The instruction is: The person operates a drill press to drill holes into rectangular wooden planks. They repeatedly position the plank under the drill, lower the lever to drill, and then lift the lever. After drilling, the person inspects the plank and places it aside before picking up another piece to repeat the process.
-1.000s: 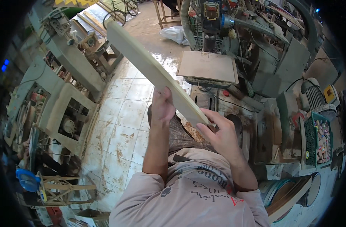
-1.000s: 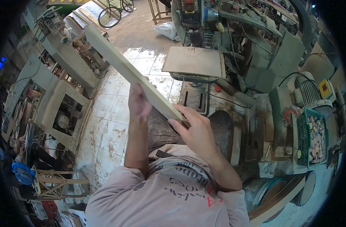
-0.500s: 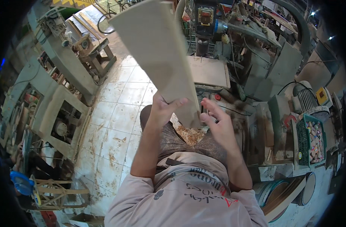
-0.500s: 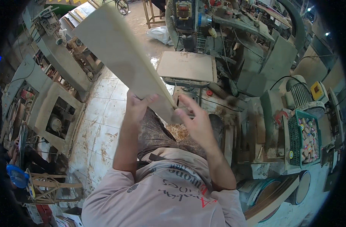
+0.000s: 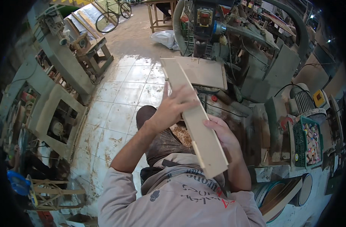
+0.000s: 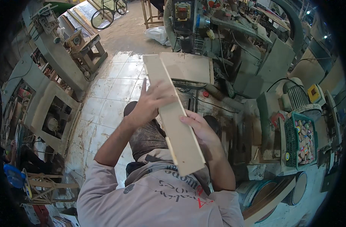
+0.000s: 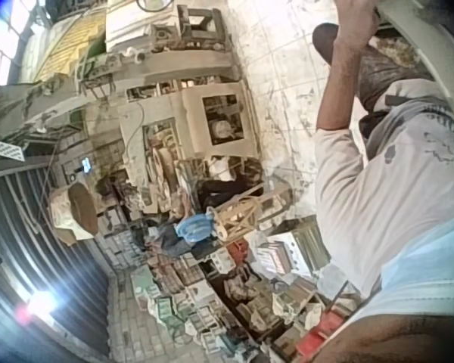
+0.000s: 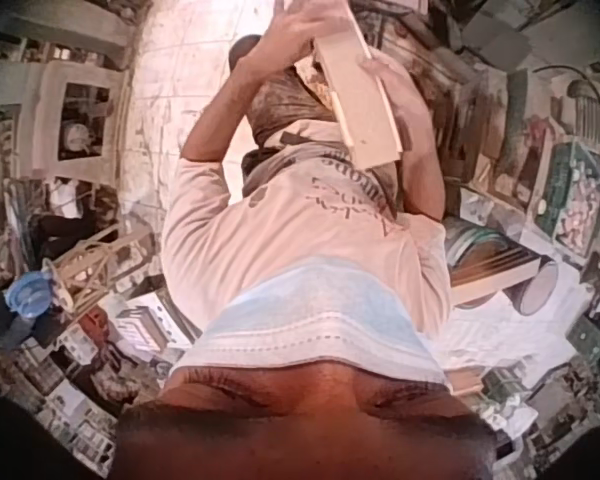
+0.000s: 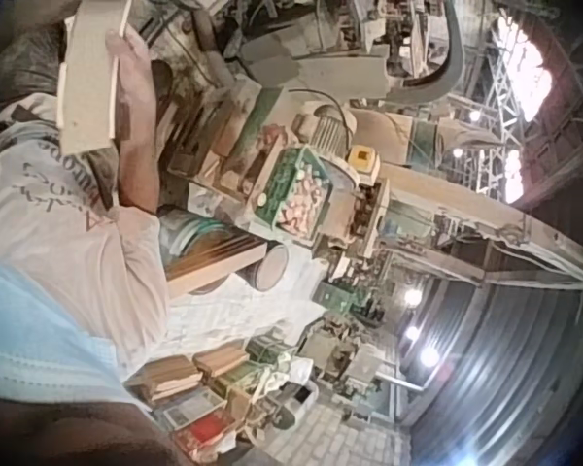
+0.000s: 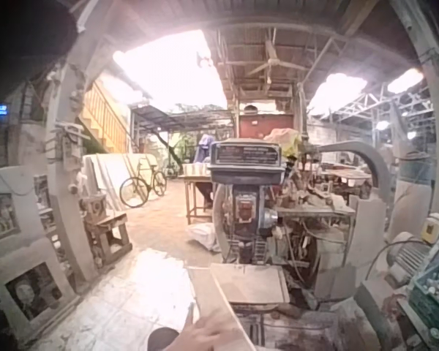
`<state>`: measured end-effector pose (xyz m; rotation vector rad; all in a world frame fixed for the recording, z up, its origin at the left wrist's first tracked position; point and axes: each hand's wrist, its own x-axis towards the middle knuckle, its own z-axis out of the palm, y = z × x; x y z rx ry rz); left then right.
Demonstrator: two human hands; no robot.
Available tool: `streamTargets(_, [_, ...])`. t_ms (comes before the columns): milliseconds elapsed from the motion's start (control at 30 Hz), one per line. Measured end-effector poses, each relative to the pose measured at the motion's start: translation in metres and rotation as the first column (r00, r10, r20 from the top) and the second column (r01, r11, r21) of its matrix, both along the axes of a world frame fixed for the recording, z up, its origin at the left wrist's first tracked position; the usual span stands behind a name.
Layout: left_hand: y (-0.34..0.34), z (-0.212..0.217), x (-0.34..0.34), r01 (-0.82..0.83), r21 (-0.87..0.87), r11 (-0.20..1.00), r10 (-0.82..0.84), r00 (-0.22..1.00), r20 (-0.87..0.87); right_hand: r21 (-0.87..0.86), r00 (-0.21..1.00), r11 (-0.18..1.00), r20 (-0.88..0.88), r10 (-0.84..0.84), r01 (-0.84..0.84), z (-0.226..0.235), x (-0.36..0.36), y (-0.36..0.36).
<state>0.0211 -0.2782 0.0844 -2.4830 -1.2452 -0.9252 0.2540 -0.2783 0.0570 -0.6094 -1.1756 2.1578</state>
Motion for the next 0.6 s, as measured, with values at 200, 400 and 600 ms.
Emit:
streamTargets(200, [0.009, -0.071, -0.004, 0.414, -0.547, 0.728, 0.529, 0.168, 0.832, 0.102, 0.994, 0.989, 0.024, -0.108, 0.105, -0.043, -0.029, 0.016])
streamTargets(400, [0.004, -0.091, 0.008, 0.624, -0.594, 0.509, 0.559, 0.285, 0.778, 0.109, 0.978, 0.973, 0.015, -0.207, 0.204, -0.079, -0.053, 0.025])
streamTargets(600, [0.025, -0.11, -0.006, 0.651, -0.544, 0.529, 0.529, 0.248, 0.811, 0.248, 0.877, 0.954, 0.403, -0.261, 0.17, -0.042, -0.017, 0.097])
